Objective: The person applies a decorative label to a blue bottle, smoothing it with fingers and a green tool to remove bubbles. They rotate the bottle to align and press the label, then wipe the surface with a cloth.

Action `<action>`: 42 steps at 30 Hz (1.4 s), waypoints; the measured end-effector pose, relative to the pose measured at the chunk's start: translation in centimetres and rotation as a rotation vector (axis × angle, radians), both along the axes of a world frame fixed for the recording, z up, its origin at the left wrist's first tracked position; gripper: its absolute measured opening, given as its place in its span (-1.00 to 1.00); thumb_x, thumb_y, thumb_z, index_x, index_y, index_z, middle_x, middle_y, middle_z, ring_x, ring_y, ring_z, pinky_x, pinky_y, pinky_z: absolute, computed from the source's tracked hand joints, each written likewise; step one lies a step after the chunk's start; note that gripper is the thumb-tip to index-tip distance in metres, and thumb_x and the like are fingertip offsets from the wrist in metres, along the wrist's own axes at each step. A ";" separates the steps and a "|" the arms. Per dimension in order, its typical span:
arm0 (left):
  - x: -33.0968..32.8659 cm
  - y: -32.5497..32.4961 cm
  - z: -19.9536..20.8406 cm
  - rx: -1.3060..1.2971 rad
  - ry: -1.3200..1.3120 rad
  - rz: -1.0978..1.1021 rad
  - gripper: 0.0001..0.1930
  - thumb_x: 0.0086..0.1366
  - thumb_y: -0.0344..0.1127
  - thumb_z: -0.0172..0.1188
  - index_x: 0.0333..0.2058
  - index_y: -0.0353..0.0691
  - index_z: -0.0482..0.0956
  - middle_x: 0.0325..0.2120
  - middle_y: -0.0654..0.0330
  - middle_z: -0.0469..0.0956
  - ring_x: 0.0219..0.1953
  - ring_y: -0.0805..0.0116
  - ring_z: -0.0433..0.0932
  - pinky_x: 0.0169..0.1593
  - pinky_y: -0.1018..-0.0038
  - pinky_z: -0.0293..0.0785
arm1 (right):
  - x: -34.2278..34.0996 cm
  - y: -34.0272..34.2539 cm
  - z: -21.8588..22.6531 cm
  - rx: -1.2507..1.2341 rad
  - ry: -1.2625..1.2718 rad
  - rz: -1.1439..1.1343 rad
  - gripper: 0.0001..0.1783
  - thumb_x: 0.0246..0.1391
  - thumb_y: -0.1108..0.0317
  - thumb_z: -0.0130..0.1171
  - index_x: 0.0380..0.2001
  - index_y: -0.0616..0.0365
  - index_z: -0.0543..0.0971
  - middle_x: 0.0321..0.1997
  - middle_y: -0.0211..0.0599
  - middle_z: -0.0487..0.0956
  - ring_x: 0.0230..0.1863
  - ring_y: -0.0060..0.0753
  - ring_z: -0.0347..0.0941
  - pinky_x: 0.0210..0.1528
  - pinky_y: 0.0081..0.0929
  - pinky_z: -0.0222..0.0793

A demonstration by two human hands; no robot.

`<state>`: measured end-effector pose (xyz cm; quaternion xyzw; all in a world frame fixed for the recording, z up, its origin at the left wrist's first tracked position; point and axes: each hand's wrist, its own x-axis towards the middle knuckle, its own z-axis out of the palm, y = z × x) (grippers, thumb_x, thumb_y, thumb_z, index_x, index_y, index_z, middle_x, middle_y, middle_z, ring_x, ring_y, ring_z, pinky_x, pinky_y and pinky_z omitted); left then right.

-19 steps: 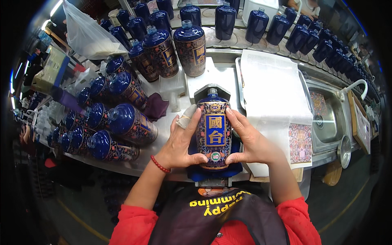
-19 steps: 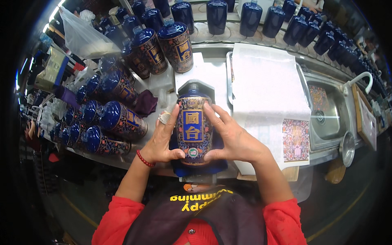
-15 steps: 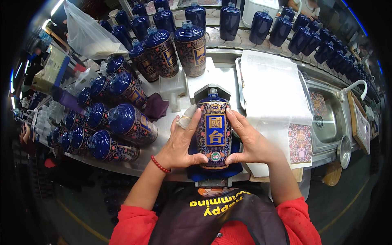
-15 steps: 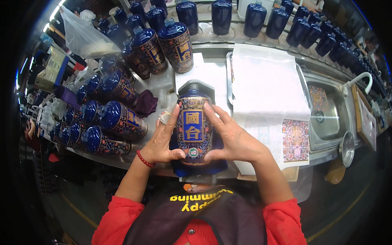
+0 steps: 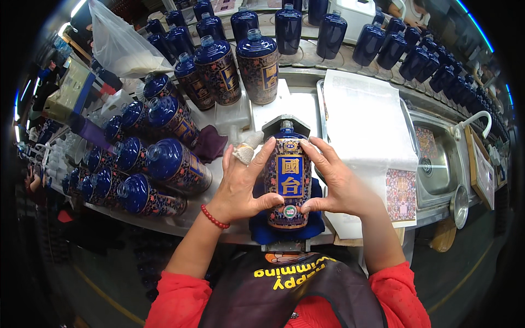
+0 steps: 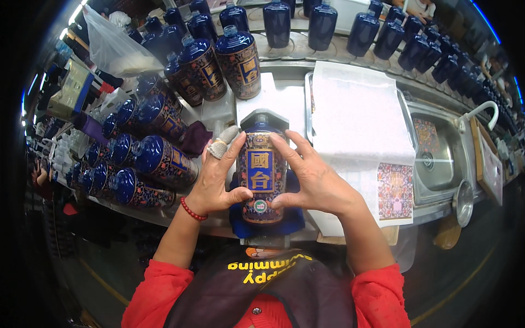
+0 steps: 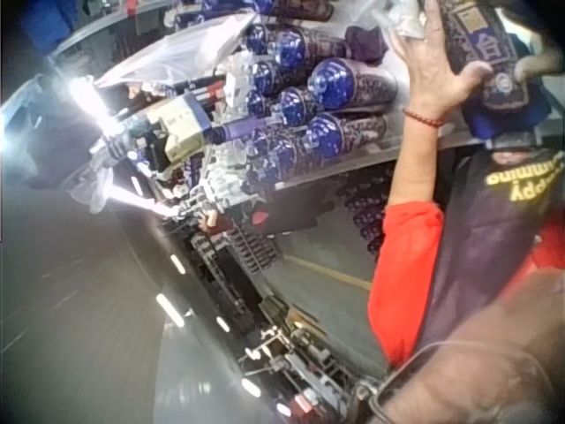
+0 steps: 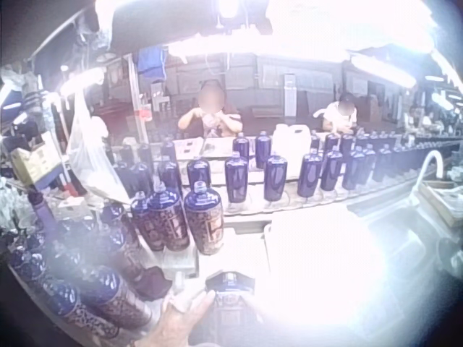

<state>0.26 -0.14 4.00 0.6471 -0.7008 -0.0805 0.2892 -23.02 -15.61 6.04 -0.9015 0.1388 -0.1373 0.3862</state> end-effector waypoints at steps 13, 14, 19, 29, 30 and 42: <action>0.5 -0.6 1.3 0.030 -0.109 -0.054 0.11 0.11 0.54 0.20 0.49 0.04 0.10 0.44 -0.17 0.07 0.49 -0.18 0.02 0.42 -0.29 -0.26 | 0.4 -0.1 1.1 -0.166 0.052 0.018 0.37 -0.35 -0.02 0.65 0.52 -0.10 0.09 0.51 0.37 0.02 0.48 0.42 0.10 0.44 -0.02 0.20; 0.6 -0.7 1.5 0.039 -0.133 -0.057 0.11 0.10 0.54 0.21 0.49 0.06 0.10 0.44 -0.17 0.06 0.49 -0.19 0.02 0.41 -0.31 -0.26 | 0.5 -0.1 1.2 -0.167 0.058 0.017 0.36 -0.35 -0.02 0.65 0.52 -0.10 0.10 0.51 0.37 0.02 0.48 0.42 0.10 0.44 -0.02 0.21; 0.6 -0.8 1.8 0.082 -0.107 -0.058 0.15 0.08 0.56 0.22 0.49 0.05 0.07 0.43 -0.16 0.07 0.48 -0.20 0.02 0.42 -0.30 -0.25 | 0.6 -0.4 1.1 -0.138 0.061 0.020 0.37 -0.37 -0.03 0.65 0.52 -0.10 0.10 0.50 0.37 0.05 0.47 0.42 0.12 0.43 -0.02 0.22; 0.8 -0.9 1.8 0.102 -0.131 -0.069 0.20 0.05 0.56 0.23 0.50 -0.03 0.02 0.42 -0.16 0.09 0.47 -0.19 0.04 0.44 -0.26 -0.23 | 0.2 -0.6 0.2 -0.102 0.043 0.027 0.37 -0.34 0.01 0.65 0.51 0.01 0.08 0.46 0.39 0.11 0.44 0.41 0.17 0.41 -0.03 0.26; 0.8 -1.0 1.7 0.088 -0.094 -0.076 0.20 0.07 0.55 0.23 0.50 -0.04 -0.01 0.41 -0.16 0.12 0.46 -0.19 0.06 0.44 -0.25 -0.23 | 0.2 -0.7 0.3 -0.103 0.021 0.013 0.31 -0.30 0.05 0.64 0.50 0.06 0.11 0.45 0.38 0.14 0.43 0.39 0.20 0.39 -0.05 0.28; -2.0 3.8 -3.3 0.028 0.347 -0.012 0.41 0.10 0.64 0.09 0.47 -0.48 -0.31 0.44 -0.31 0.02 0.50 -0.19 0.01 0.47 -0.18 -0.32 | 2.9 1.5 6.3 -0.489 -0.070 0.409 -0.71 -0.11 0.34 0.41 -0.25 0.05 0.61 -0.29 -0.36 0.55 -0.21 -0.31 0.52 -0.14 -0.33 0.41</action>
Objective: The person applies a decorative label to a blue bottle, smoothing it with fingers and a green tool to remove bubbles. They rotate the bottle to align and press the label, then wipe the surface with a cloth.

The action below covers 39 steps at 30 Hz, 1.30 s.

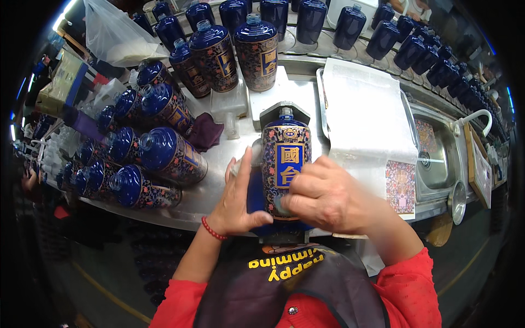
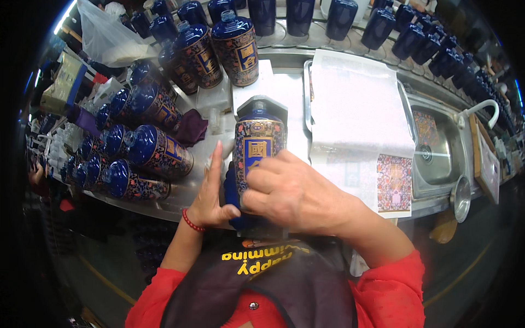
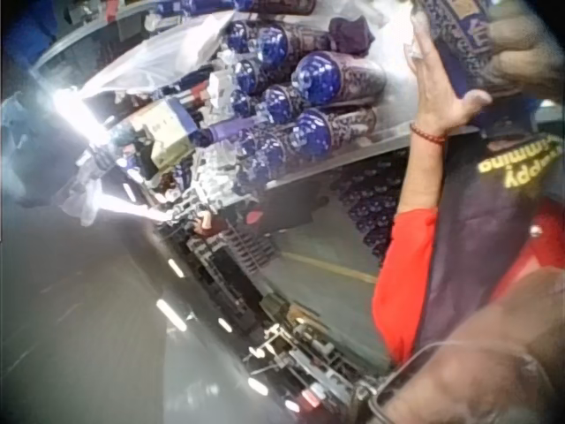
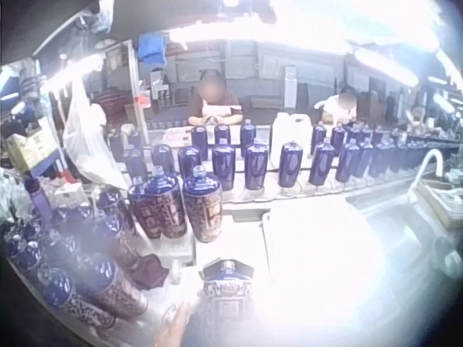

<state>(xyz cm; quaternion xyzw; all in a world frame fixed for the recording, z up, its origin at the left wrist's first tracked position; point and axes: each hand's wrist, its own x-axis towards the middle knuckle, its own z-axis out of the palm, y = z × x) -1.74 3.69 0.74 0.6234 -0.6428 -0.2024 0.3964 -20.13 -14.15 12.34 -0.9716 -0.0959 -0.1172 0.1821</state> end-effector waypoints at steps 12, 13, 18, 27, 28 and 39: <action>-3.3 1.7 -2.8 -0.030 -0.294 0.235 0.31 0.03 0.21 0.50 0.44 -0.50 -0.13 0.42 -0.25 0.13 0.41 -0.06 0.27 0.44 -0.24 -0.28 | -1.4 0.9 -3.6 0.483 -0.189 0.254 -0.77 -0.11 0.37 0.39 -0.30 0.04 0.65 -0.36 -0.35 0.50 -0.30 -0.21 0.50 -0.19 -0.25 0.35; -3.3 1.5 -2.7 -0.060 -0.295 0.227 0.32 0.01 0.20 0.51 0.44 -0.50 -0.14 0.42 -0.24 0.14 0.41 -0.06 0.27 0.44 -0.24 -0.28 | -1.8 0.7 -4.0 0.385 -0.347 -0.023 -0.71 -0.14 0.39 0.43 -0.27 0.05 0.65 -0.36 -0.34 0.51 -0.31 -0.20 0.48 -0.24 -0.28 0.34; -3.6 1.1 -2.5 -0.089 -0.276 0.219 0.40 -0.06 0.26 0.53 0.47 -0.45 -0.17 0.31 -0.12 0.31 0.35 -0.06 0.29 0.42 -0.23 -0.22 | -4.3 2.5 -5.5 0.260 -0.361 -0.047 -0.66 -0.18 0.40 0.42 -0.22 0.05 0.69 -0.30 -0.37 0.54 -0.29 -0.26 0.48 -0.18 -0.30 0.32; -3.7 1.0 -1.4 -0.130 -0.344 0.221 0.40 -0.06 0.27 0.52 0.48 -0.44 -0.17 0.26 -0.12 0.37 0.32 -0.05 0.31 0.40 -0.28 -0.24 | -8.4 3.3 -9.4 0.442 -0.164 -0.012 -0.64 -0.19 0.48 0.45 -0.21 0.09 0.70 -0.32 -0.31 0.55 -0.26 -0.21 0.50 -0.11 -0.32 0.37; -3.8 1.0 -1.2 -0.135 -0.371 0.233 0.40 -0.06 0.27 0.52 0.47 -0.45 -0.17 0.25 -0.12 0.37 0.32 -0.05 0.30 0.40 -0.28 -0.25 | -8.5 3.3 -9.4 0.480 -0.155 0.036 -0.64 -0.19 0.53 0.44 -0.21 0.13 0.70 -0.35 -0.31 0.54 -0.25 -0.25 0.52 -0.14 -0.34 0.39; -4.0 0.9 -1.1 0.045 0.308 0.172 0.20 0.31 0.54 -0.10 0.48 -0.43 -0.24 0.37 -0.24 0.17 0.45 -0.08 0.10 0.48 -0.03 -0.32 | -7.2 4.1 -10.4 0.249 -0.447 -0.309 -0.56 -0.31 0.54 0.42 -0.21 0.08 0.70 -0.32 -0.38 0.50 -0.38 -0.29 0.35 -0.28 -0.31 0.25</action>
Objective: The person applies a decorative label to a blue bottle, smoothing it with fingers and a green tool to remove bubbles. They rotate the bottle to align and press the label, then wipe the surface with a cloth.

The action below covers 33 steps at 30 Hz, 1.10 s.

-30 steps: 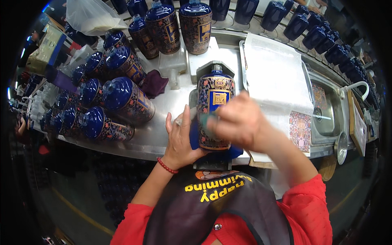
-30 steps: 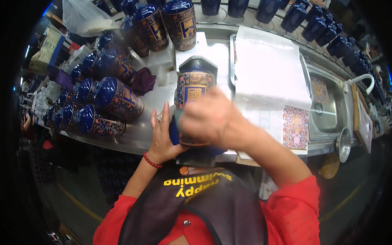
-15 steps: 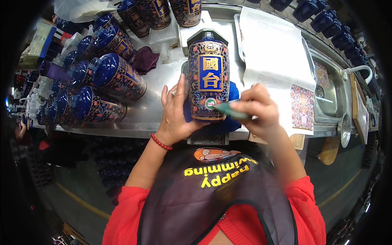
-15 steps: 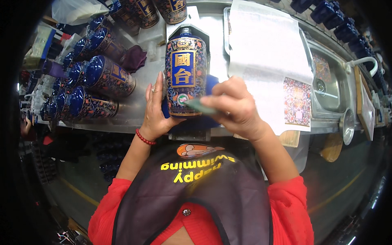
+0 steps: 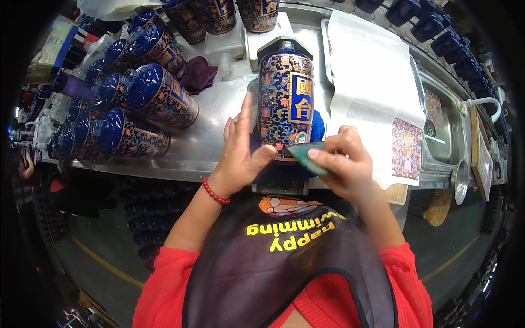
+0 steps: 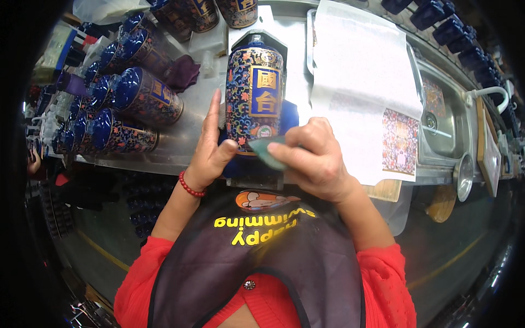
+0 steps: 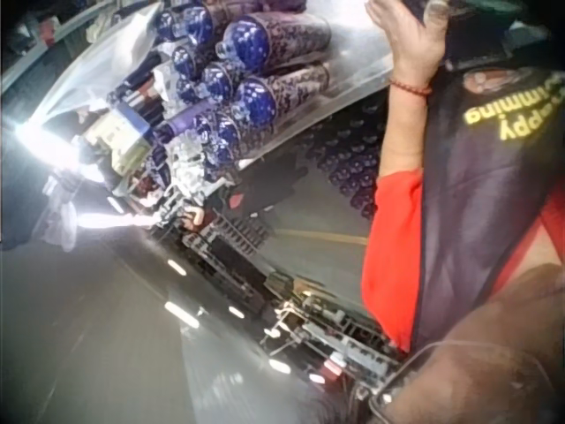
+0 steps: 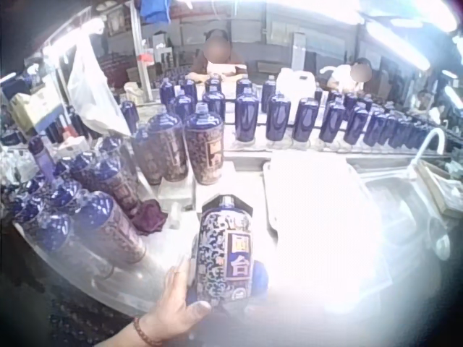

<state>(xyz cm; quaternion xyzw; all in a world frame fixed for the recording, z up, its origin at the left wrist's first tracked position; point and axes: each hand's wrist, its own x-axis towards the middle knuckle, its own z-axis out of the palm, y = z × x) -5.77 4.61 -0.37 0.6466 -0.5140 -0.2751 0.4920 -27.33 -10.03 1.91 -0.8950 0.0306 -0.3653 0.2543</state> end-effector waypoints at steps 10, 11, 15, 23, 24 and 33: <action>0.2 0.1 -0.2 0.032 -0.063 -0.045 0.16 0.34 0.47 -0.03 0.49 -0.42 -0.25 0.39 -0.20 0.16 0.45 -0.08 0.10 0.47 -0.04 -0.36 | -0.5 1.5 0.5 -0.031 0.028 0.093 -0.56 -0.37 0.47 0.36 -0.24 0.04 0.69 -0.29 -0.46 0.46 -0.34 -0.36 0.35 -0.20 -0.29 0.20; 0.2 0.1 -0.3 0.016 -0.057 -0.046 0.16 0.34 0.46 -0.02 0.49 -0.42 -0.25 0.39 -0.20 0.16 0.44 -0.08 0.10 0.48 -0.03 -0.35 | -0.6 1.5 0.5 -0.029 0.034 0.099 -0.56 -0.36 0.47 0.36 -0.24 0.05 0.69 -0.30 -0.46 0.46 -0.34 -0.36 0.36 -0.19 -0.29 0.20; 0.4 0.1 -0.7 -0.018 -0.063 -0.034 0.17 0.33 0.47 -0.02 0.48 -0.44 -0.24 0.38 -0.24 0.17 0.44 -0.14 0.10 0.48 0.02 -0.26 | -1.0 1.4 1.1 0.036 0.107 0.157 -0.59 -0.31 0.49 0.38 -0.24 0.07 0.69 -0.33 -0.41 0.48 -0.33 -0.32 0.40 -0.19 -0.29 0.25; -3.7 1.2 1.0 -0.148 -0.717 0.080 0.07 0.29 0.51 -0.07 0.47 -0.27 0.08 0.43 -0.16 0.14 0.46 -0.26 0.00 0.40 -0.30 -0.43 | 0.3 1.4 1.7 0.747 -0.023 -0.123 -0.83 0.20 0.40 0.33 -0.21 0.25 0.59 -0.35 -0.35 0.53 -0.34 -0.54 0.42 -0.27 -0.59 0.33; -4.2 1.1 1.0 -0.104 -0.719 0.064 0.05 0.30 0.50 -0.06 0.48 -0.26 0.07 0.43 -0.17 0.13 0.46 -0.25 0.00 0.40 -0.30 -0.41 | 0.7 1.5 1.5 0.793 -0.018 -0.135 -0.83 0.22 0.39 0.32 -0.22 0.25 0.58 -0.35 -0.37 0.52 -0.34 -0.56 0.41 -0.27 -0.59 0.32; -3.2 0.7 2.5 -0.214 -0.549 0.116 0.11 0.31 0.42 0.04 0.46 -0.44 -0.04 0.38 -0.36 0.11 0.43 -0.40 0.07 0.41 -0.29 -0.19 | 1.4 2.4 0.0 0.867 0.030 -0.266 -0.75 0.31 0.27 0.25 -0.13 0.23 0.51 -0.33 -0.40 0.57 -0.30 -0.62 0.43 -0.23 -0.61 0.40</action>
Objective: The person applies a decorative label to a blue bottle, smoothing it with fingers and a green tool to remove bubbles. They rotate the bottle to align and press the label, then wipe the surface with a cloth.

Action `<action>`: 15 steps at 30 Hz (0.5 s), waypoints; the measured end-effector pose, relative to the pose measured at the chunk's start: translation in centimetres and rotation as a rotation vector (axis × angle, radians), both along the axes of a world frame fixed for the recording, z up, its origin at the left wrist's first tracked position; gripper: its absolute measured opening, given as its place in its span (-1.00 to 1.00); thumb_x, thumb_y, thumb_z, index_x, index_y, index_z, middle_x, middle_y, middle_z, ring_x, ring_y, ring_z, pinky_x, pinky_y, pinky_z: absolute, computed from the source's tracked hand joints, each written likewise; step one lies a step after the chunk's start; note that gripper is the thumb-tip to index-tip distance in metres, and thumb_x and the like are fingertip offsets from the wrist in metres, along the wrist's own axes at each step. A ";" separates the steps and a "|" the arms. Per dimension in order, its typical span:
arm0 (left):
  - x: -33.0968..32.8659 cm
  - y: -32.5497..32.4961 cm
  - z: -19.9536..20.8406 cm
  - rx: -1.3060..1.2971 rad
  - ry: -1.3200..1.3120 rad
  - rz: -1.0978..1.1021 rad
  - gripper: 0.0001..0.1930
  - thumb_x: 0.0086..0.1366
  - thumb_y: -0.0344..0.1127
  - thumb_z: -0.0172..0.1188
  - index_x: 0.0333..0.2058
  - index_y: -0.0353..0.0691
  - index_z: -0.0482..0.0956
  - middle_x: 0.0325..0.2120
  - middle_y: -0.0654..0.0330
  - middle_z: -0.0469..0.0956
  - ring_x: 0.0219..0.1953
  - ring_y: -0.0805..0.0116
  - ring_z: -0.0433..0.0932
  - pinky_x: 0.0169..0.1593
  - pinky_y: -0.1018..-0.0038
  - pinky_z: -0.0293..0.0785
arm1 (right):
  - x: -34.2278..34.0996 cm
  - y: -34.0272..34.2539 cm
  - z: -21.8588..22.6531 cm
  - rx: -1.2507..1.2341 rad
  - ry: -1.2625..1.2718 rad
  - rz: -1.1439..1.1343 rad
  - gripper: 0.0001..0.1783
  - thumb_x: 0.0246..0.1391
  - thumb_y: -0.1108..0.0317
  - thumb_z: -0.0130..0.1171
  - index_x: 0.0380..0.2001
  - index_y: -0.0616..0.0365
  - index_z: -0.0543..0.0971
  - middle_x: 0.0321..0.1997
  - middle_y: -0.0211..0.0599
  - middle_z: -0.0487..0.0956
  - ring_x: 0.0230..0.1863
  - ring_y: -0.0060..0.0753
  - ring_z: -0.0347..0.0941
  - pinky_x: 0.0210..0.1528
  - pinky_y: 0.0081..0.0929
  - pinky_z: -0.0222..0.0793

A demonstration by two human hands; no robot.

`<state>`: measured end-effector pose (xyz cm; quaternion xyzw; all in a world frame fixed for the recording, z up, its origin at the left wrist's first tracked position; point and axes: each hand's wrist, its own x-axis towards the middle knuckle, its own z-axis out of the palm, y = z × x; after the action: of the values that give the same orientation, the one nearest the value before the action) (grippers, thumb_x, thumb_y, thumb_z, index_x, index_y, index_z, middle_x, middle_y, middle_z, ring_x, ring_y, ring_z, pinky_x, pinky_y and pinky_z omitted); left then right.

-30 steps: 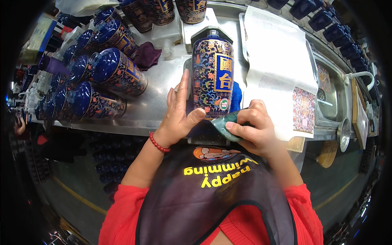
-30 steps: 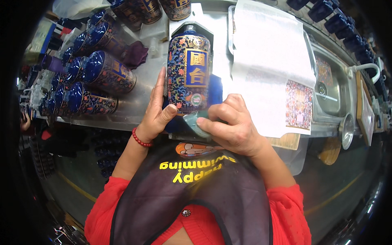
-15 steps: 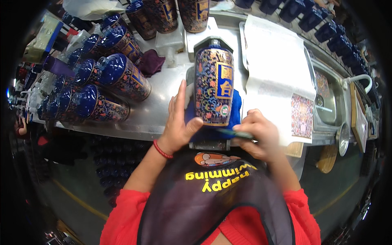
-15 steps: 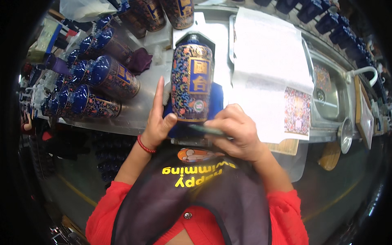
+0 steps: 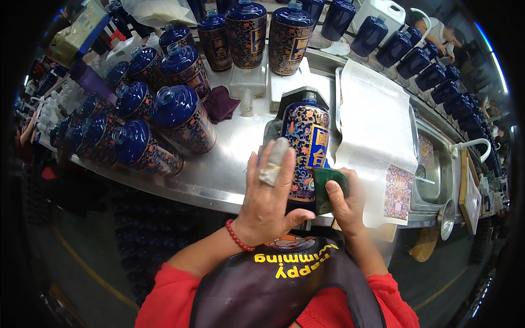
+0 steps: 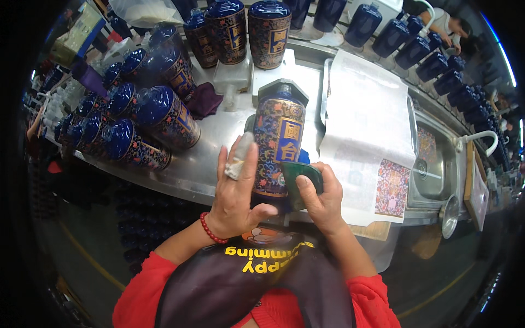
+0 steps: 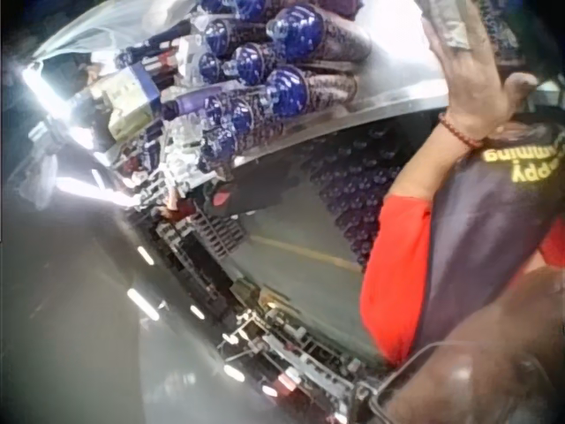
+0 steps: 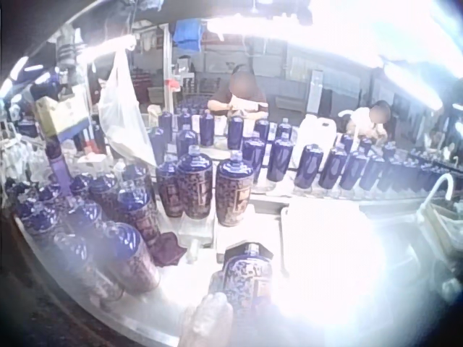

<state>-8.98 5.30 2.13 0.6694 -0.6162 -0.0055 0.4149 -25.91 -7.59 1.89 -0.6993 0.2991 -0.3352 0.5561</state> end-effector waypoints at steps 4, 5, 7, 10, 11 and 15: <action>-0.2 -1.8 0.1 0.042 -0.007 0.008 0.09 0.31 0.35 0.11 0.45 -0.47 -0.03 0.35 -0.38 0.16 0.41 -0.37 0.12 0.43 -0.23 -0.14 | -0.1 -0.1 0.0 -0.102 0.055 -0.013 -0.70 0.33 0.21 0.24 -0.12 0.24 0.50 -0.34 -0.40 0.56 -0.32 -0.62 0.43 -0.26 -0.60 0.40; 0.1 -1.8 0.0 0.037 0.055 0.024 0.08 0.31 0.35 0.11 0.45 -0.47 -0.04 0.34 -0.38 0.17 0.40 -0.35 0.15 0.43 -0.23 -0.14 | -0.1 -0.1 0.0 -0.080 0.050 0.005 -0.70 0.33 0.21 0.24 -0.13 0.24 0.50 -0.35 -0.40 0.56 -0.33 -0.62 0.43 -0.26 -0.60 0.39; 0.8 -1.4 -0.2 0.017 0.183 0.031 0.08 0.33 0.34 0.10 0.45 -0.48 -0.06 0.32 -0.38 0.21 0.38 -0.31 0.20 0.43 -0.24 -0.15 | 0.0 -0.2 0.1 -0.050 0.048 0.002 -0.70 0.33 0.21 0.24 -0.13 0.25 0.49 -0.35 -0.39 0.56 -0.33 -0.62 0.42 -0.27 -0.59 0.39; 2.3 -1.5 -0.4 -0.042 0.368 0.095 -0.28 0.43 0.07 0.15 0.29 -0.44 0.26 0.18 -0.26 0.39 0.23 -0.17 0.39 0.34 0.02 0.17 | -0.1 -0.2 0.2 -0.047 0.064 0.014 -0.70 0.33 0.22 0.23 -0.12 0.25 0.49 -0.35 -0.39 0.55 -0.34 -0.61 0.42 -0.26 -0.58 0.39; 2.8 -1.8 -0.4 -0.050 0.448 0.104 -0.36 0.44 0.00 0.17 0.24 -0.43 0.33 0.14 -0.22 0.44 0.19 -0.14 0.42 0.31 0.08 0.23 | -0.1 -0.2 0.2 -0.065 0.082 0.006 -0.70 0.33 0.22 0.23 -0.12 0.25 0.49 -0.34 -0.39 0.55 -0.34 -0.61 0.42 -0.26 -0.59 0.39; 4.0 -3.5 0.1 -0.079 0.559 0.091 -0.68 0.35 -0.37 0.18 0.04 -0.36 0.48 -0.08 0.01 0.56 0.01 0.11 0.51 0.15 0.30 0.40 | -0.1 -0.3 0.3 -0.059 0.091 0.016 -0.71 0.33 0.23 0.22 -0.11 0.25 0.48 -0.34 -0.39 0.55 -0.32 -0.61 0.41 -0.23 -0.59 0.38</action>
<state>-4.98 1.84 2.21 0.6521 -0.4468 -0.1473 0.5945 -26.04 -7.84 2.18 -0.7323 0.3083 -0.3073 0.5236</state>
